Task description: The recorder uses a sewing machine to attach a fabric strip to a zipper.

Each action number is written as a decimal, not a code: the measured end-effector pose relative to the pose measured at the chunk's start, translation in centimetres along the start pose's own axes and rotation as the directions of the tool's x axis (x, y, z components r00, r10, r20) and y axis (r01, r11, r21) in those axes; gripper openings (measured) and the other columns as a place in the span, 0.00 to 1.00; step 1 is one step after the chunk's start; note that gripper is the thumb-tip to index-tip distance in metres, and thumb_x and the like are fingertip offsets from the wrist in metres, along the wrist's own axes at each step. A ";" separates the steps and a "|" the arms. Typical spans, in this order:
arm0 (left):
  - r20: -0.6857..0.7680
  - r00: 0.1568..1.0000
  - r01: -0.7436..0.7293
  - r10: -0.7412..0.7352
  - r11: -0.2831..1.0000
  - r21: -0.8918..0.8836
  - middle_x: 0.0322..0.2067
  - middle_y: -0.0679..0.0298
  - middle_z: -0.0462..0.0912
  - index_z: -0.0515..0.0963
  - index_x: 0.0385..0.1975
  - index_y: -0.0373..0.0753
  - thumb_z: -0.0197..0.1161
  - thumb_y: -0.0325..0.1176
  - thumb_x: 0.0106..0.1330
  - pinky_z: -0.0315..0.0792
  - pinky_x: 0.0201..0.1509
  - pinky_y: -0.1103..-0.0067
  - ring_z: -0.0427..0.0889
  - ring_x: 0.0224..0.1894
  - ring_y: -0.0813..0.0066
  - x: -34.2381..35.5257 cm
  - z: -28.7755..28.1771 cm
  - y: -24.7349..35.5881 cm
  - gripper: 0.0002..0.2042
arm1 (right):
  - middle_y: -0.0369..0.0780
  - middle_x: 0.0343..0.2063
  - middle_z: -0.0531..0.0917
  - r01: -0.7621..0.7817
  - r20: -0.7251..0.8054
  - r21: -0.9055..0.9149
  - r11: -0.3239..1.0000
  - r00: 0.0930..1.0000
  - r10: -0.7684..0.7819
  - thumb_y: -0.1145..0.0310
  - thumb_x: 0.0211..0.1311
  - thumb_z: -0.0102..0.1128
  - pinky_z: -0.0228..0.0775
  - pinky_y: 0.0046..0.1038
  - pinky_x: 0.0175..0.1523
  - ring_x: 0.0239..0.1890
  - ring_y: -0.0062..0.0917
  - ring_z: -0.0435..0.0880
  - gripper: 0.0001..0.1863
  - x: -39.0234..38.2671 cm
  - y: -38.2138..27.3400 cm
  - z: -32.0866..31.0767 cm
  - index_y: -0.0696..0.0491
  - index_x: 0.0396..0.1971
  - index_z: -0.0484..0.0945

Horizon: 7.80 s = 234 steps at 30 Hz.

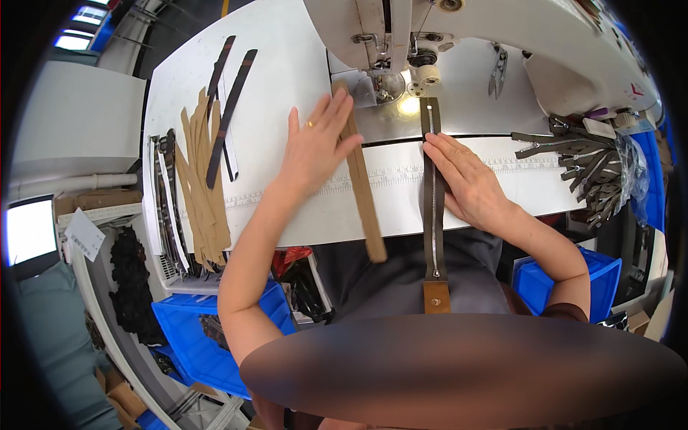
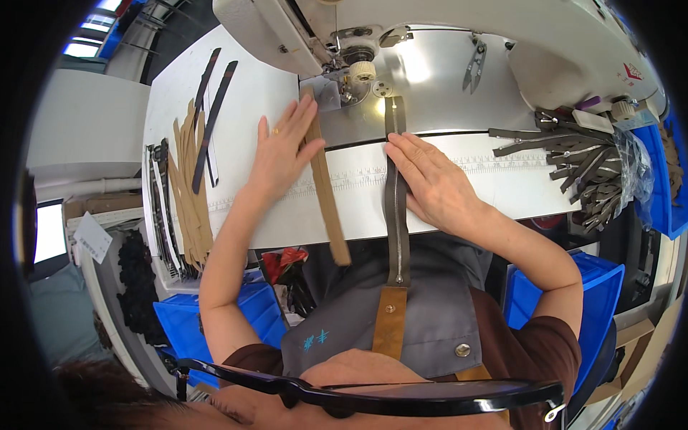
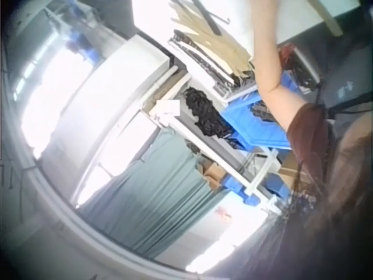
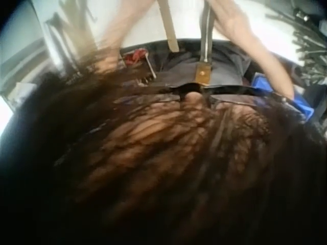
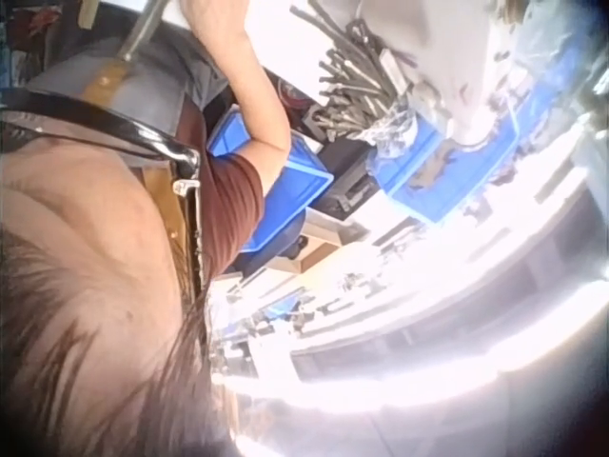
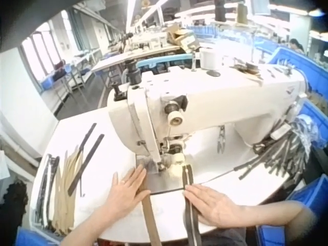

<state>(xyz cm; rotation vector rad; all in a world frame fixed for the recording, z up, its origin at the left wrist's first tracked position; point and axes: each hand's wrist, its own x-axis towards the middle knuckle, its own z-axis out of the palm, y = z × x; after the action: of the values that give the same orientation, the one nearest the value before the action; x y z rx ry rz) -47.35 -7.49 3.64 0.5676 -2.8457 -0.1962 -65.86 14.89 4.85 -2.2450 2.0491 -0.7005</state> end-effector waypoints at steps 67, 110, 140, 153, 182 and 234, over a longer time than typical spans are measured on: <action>-0.303 0.949 -0.122 0.090 0.989 -0.089 0.49 0.80 0.79 0.82 0.41 0.45 0.68 0.33 0.56 0.40 0.67 0.46 0.72 0.56 0.72 3.3 1.6 2.0 0.13 | 0.42 0.38 0.84 0.175 -0.258 0.064 0.982 0.954 -0.153 0.79 0.47 0.64 0.81 0.28 0.37 0.35 0.33 0.86 0.10 8.2 4.6 2.1 0.60 0.33 0.80; -0.288 0.952 -0.124 0.108 0.991 -0.040 0.44 0.76 0.74 0.81 0.46 0.46 0.63 0.31 0.59 0.47 0.64 0.40 0.75 0.50 0.75 3.3 1.7 1.9 0.14 | 0.39 0.46 0.81 0.136 -0.165 -0.085 0.987 0.975 -0.149 0.65 0.48 0.70 0.68 0.31 0.48 0.42 0.29 0.79 0.21 8.1 3.2 2.4 0.56 0.44 0.81; -0.298 0.947 -0.118 0.118 0.993 0.021 0.43 0.71 0.76 0.79 0.46 0.46 0.62 0.35 0.60 0.48 0.63 0.42 0.75 0.49 0.70 2.6 2.4 1.7 0.13 | 0.42 0.49 0.79 0.201 -0.159 -0.107 0.974 0.963 -0.216 0.68 0.49 0.69 0.74 0.35 0.51 0.50 0.37 0.79 0.21 8.2 2.3 2.4 0.58 0.45 0.80; -0.397 0.613 0.591 -0.683 0.730 -0.343 0.27 0.62 0.84 0.84 0.32 0.40 0.67 0.34 0.57 0.72 0.40 0.71 0.80 0.35 0.62 -16.4 -10.1 -14.5 0.07 | 0.42 0.48 0.80 0.172 -0.175 -0.080 0.982 0.967 -0.183 0.72 0.50 0.69 0.74 0.34 0.52 0.49 0.37 0.79 0.19 8.3 2.2 1.9 0.58 0.45 0.81; 0.298 0.951 -0.161 0.076 0.949 0.272 0.66 0.55 0.62 0.71 0.56 0.38 0.62 0.28 0.55 0.65 0.60 0.54 0.66 0.65 0.61 -13.3 -8.1 5.0 0.25 | 0.39 0.46 0.81 0.171 -0.214 -0.128 0.977 0.957 -0.195 0.64 0.54 0.67 0.75 0.32 0.50 0.48 0.33 0.80 0.17 8.2 3.0 2.5 0.56 0.42 0.82; -0.368 0.898 -0.230 0.243 0.970 0.079 0.47 0.64 0.82 0.80 0.41 0.38 0.60 0.26 0.55 0.46 0.70 0.46 0.82 0.48 0.73 3.8 2.2 2.0 0.13 | 0.40 0.50 0.80 0.133 -0.157 -0.102 0.986 0.976 -0.148 0.73 0.47 0.68 0.73 0.27 0.36 0.42 0.28 0.82 0.18 7.9 3.3 2.4 0.57 0.41 0.78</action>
<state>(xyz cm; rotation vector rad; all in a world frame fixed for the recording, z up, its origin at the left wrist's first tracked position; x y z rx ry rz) -52.06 -6.93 2.58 0.2269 -2.5142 0.0060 -67.87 6.28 4.05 -2.4821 2.0450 -0.8456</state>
